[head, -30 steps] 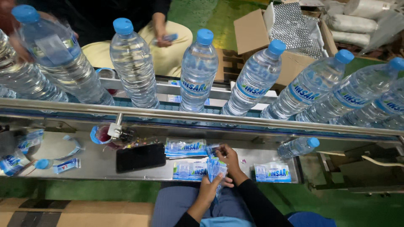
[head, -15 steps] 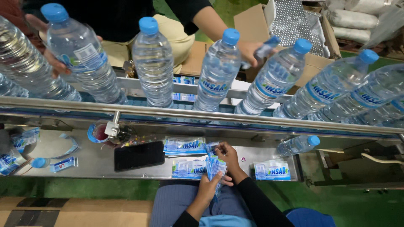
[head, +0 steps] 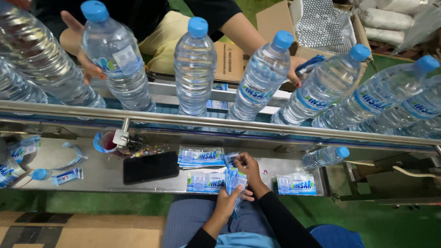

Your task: The person sits at a workstation and applies labels to water bottles moving on a conveyor belt. They pick up a label, place it on a bottle, and smooth it down, repeating the process for multiple bottles.

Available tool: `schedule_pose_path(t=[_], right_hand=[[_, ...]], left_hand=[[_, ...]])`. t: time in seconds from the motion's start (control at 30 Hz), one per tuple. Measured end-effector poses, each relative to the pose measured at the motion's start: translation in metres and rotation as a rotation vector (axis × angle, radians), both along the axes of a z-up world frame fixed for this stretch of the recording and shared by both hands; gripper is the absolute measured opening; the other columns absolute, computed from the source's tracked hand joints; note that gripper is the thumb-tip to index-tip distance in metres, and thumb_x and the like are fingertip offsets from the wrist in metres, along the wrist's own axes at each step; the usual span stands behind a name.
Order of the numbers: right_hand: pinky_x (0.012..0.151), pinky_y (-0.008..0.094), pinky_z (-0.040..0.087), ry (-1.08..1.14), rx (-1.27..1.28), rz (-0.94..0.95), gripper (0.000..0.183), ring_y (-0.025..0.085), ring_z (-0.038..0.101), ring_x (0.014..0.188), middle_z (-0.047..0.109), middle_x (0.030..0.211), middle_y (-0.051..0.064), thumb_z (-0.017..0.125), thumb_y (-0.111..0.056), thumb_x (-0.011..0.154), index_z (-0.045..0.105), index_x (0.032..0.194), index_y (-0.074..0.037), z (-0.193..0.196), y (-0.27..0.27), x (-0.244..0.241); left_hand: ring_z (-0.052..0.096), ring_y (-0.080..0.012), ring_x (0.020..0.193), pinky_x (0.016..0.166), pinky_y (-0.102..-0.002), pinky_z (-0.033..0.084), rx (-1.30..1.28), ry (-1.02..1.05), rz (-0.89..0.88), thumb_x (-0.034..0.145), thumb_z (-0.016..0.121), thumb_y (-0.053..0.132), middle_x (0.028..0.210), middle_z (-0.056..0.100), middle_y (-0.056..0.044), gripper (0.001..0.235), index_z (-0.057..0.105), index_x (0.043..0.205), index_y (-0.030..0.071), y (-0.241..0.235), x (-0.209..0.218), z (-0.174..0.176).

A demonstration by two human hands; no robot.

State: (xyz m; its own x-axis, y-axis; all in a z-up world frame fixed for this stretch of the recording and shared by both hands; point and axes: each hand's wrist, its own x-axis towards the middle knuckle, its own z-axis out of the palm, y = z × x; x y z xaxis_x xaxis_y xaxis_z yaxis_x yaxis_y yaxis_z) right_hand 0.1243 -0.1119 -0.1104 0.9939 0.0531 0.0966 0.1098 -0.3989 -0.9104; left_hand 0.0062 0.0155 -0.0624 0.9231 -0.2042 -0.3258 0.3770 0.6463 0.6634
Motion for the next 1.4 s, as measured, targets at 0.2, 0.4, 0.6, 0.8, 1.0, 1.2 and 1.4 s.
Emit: schedule_pose_path(t=[0.2,0.4,0.6,0.8,1.0,1.2,1.4], right_hand=[[0.069,0.028,0.052,-0.003,-0.01,0.0,0.006,0.011,0.066,0.076,0.072,0.086,0.0,0.07,-0.013,0.093,0.065,0.094,-0.014,0.009,0.002,-0.003],[0.066,0.028,0.051,0.001,-0.019,-0.005,0.004,0.012,0.066,0.074,0.071,0.085,0.001,0.07,-0.013,0.092,0.067,0.095,-0.014,0.013,0.004,-0.004],[0.066,0.028,0.052,0.024,-0.024,-0.01,0.003,0.012,0.067,0.073,0.072,0.083,0.002,0.07,-0.014,0.092,0.067,0.094,-0.014,0.013,0.004,-0.002],[0.068,0.028,0.053,0.048,-0.028,-0.017,0.005,0.012,0.068,0.075,0.073,0.085,0.002,0.071,-0.012,0.092,0.067,0.095,-0.014,0.004,0.002,0.0],[0.066,0.027,0.05,0.047,0.031,-0.028,0.004,0.01,0.064,0.073,0.069,0.081,-0.001,0.07,-0.011,0.092,0.068,0.092,-0.014,0.01,0.005,-0.002],[0.068,0.027,0.051,0.03,0.031,-0.035,0.006,0.011,0.063,0.074,0.069,0.085,0.0,0.072,-0.014,0.091,0.069,0.096,-0.013,0.021,0.001,-0.005],[0.076,0.043,0.034,-0.43,-0.144,-0.555,0.031,0.021,0.042,0.076,0.046,0.079,0.003,0.063,-0.033,0.104,0.052,0.084,-0.012,0.161,-0.054,0.017]], left_hand=[[0.079,-0.0417,0.073,0.076,-0.042,0.064,0.028,-0.013,-0.012,0.1,0.059,0.018,0.092,0.077,-0.031,0.033,0.063,0.119,-0.01,0.004,-0.001,0.011],[0.08,-0.0392,0.074,0.077,-0.039,0.063,0.056,0.021,-0.034,0.101,0.058,0.019,0.094,0.079,-0.031,0.032,0.064,0.117,-0.008,0.005,-0.001,0.012],[0.079,-0.0427,0.072,0.072,-0.041,0.064,0.012,-0.01,-0.002,0.1,0.061,0.019,0.091,0.077,-0.032,0.034,0.062,0.116,-0.01,0.002,0.0,0.005],[0.08,-0.0397,0.074,0.076,-0.04,0.064,0.031,-0.014,-0.029,0.1,0.06,0.022,0.092,0.078,-0.029,0.035,0.064,0.119,-0.008,0.005,-0.001,0.01],[0.079,-0.0412,0.072,0.076,-0.041,0.063,0.034,-0.029,-0.014,0.099,0.061,0.022,0.091,0.078,-0.03,0.036,0.065,0.116,-0.009,0.003,-0.001,0.01],[0.08,-0.04,0.072,0.077,-0.038,0.062,0.064,-0.024,-0.012,0.1,0.06,0.021,0.09,0.078,-0.029,0.035,0.066,0.114,-0.01,0.0,-0.003,0.003],[0.081,-0.0395,0.07,0.08,-0.042,0.061,0.049,0.033,0.006,0.1,0.062,0.017,0.089,0.081,-0.027,0.02,0.058,0.104,-0.002,0.002,-0.005,-0.001]])
